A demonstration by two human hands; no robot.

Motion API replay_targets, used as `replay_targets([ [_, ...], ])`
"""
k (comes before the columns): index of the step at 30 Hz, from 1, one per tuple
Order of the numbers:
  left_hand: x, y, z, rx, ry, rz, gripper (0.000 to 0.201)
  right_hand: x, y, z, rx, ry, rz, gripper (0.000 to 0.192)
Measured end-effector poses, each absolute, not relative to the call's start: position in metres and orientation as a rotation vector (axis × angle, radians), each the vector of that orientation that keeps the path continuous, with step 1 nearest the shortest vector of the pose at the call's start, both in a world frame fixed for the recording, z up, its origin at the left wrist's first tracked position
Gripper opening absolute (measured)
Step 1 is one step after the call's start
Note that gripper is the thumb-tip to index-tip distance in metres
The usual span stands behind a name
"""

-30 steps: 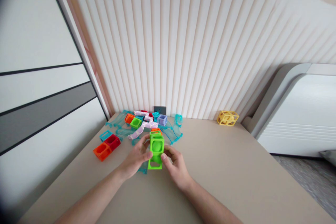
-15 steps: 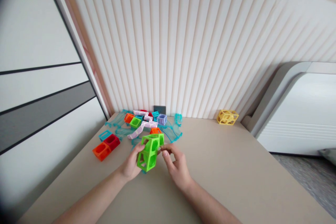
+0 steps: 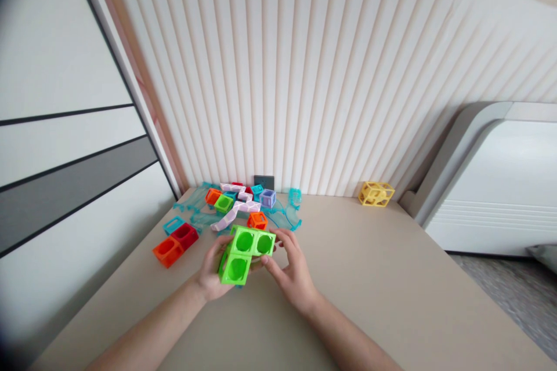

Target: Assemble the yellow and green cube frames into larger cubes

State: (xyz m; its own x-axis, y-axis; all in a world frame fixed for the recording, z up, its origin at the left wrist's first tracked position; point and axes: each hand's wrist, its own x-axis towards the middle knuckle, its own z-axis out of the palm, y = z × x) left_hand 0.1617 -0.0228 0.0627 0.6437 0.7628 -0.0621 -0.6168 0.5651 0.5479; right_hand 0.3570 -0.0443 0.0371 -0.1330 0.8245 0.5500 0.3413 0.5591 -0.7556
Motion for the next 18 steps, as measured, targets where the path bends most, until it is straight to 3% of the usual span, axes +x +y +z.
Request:
replay_targets([
  [18,0.16,-0.022,0.061,0.731,0.534,0.843,0.045,0.359,-0.04,0.024,-1.039,-1.599,0.554,0.046],
])
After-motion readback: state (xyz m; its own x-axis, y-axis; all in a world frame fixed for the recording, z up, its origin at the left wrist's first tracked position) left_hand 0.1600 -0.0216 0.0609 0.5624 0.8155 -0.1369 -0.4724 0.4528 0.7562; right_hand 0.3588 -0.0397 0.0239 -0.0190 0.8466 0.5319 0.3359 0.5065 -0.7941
